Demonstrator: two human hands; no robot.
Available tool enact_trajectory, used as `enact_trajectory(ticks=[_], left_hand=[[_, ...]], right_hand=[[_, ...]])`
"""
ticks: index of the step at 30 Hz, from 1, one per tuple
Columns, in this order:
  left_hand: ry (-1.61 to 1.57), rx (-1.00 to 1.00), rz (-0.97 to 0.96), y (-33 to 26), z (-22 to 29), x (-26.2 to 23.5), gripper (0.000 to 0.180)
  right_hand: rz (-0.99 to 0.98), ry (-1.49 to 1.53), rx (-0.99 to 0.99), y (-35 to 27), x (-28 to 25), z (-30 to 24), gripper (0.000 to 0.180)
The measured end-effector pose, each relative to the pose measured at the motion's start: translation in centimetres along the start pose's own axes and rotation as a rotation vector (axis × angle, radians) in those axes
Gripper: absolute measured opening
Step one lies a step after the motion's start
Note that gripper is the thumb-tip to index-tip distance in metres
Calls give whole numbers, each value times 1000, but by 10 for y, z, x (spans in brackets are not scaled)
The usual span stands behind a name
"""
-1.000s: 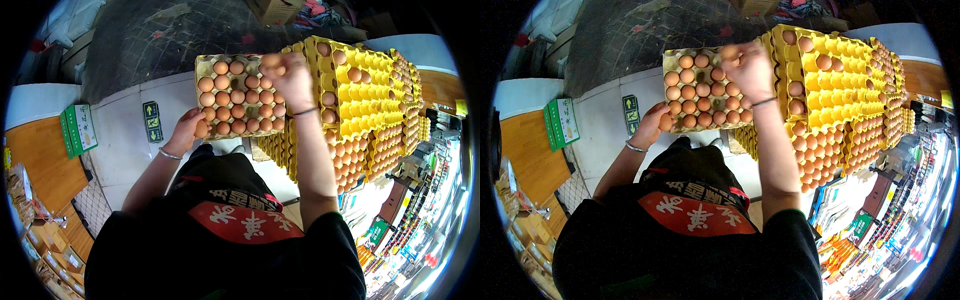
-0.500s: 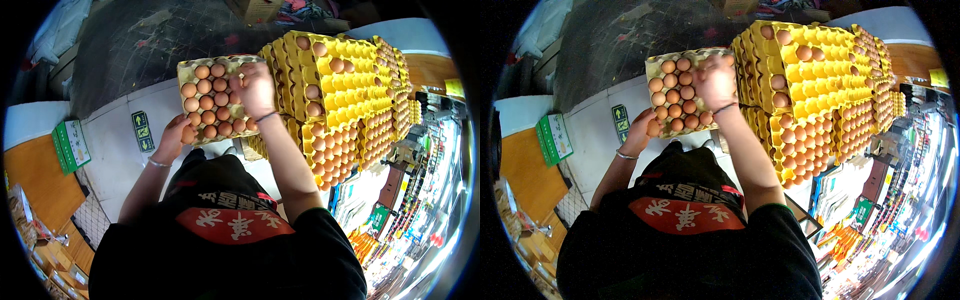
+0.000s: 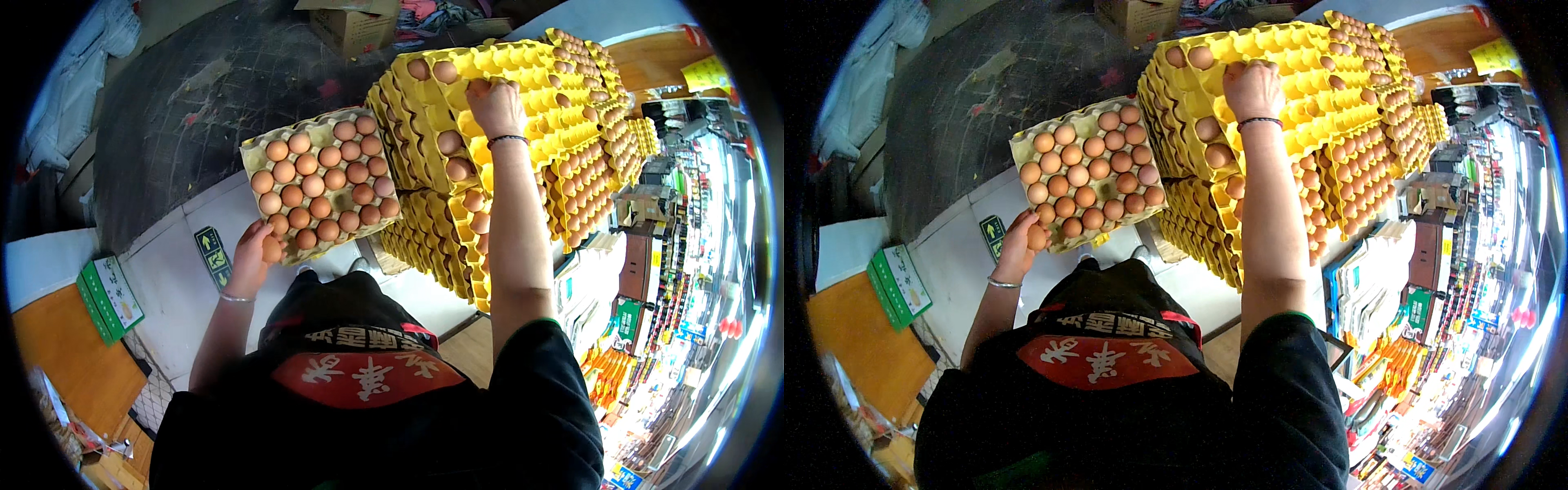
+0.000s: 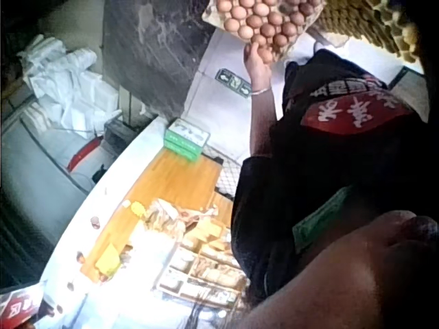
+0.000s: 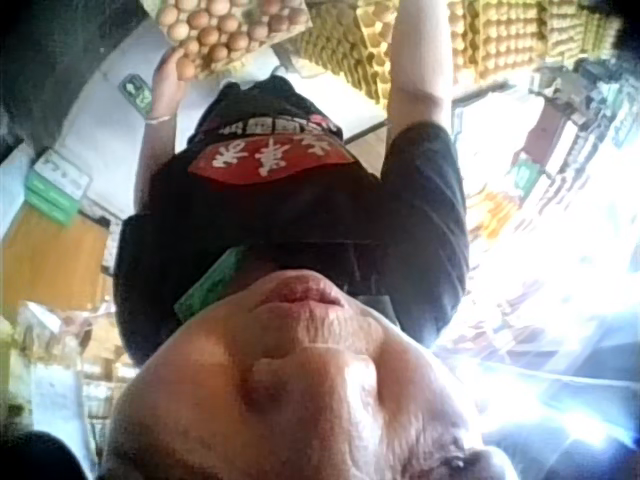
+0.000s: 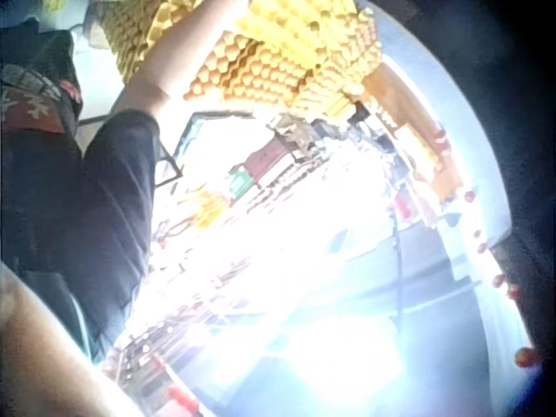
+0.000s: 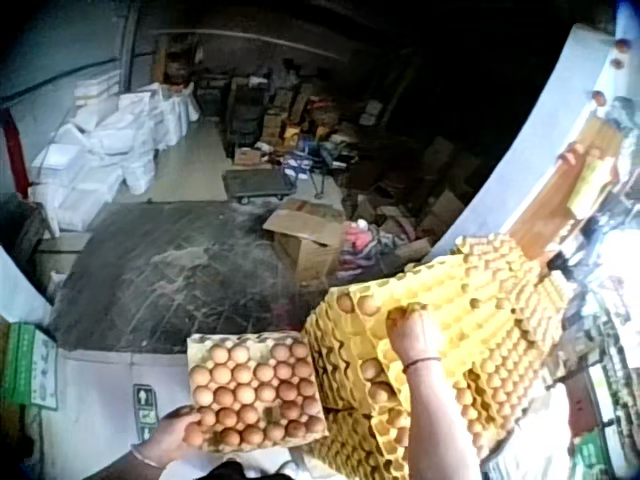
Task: The person picks up eggs from yellow trays and places them into a smaller tray. They repeatedly transfer eggs one by one, occasionally moving trays to access more eggs. The person also briefly places an egg into a red plastic bag before continuing to arrange eggs in the tray.
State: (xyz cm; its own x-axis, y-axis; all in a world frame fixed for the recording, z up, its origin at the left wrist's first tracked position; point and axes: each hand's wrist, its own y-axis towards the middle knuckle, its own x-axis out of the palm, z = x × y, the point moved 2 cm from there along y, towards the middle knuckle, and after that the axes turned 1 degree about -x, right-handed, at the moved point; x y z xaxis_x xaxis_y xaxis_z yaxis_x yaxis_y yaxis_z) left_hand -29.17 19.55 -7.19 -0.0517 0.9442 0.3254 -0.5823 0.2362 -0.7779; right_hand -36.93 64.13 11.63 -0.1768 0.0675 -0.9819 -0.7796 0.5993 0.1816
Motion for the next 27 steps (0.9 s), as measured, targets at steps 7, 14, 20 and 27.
enact_trajectory(ticks=[7,14,20,27], left_hand=[[-35,50,-110,6,-4,-4,33],[-5,38,-32,2,-4,-3,33],[12,20,8,0,-3,-1,34],[-13,34,1,-1,-2,4,37]], right_hand=[[349,371,-219,-30,-24,6,35],[22,706,-492,-170,35,-61,37],[-247,710,-377,-235,106,-68,46],[-113,488,-541,-241,130,-75,43]])
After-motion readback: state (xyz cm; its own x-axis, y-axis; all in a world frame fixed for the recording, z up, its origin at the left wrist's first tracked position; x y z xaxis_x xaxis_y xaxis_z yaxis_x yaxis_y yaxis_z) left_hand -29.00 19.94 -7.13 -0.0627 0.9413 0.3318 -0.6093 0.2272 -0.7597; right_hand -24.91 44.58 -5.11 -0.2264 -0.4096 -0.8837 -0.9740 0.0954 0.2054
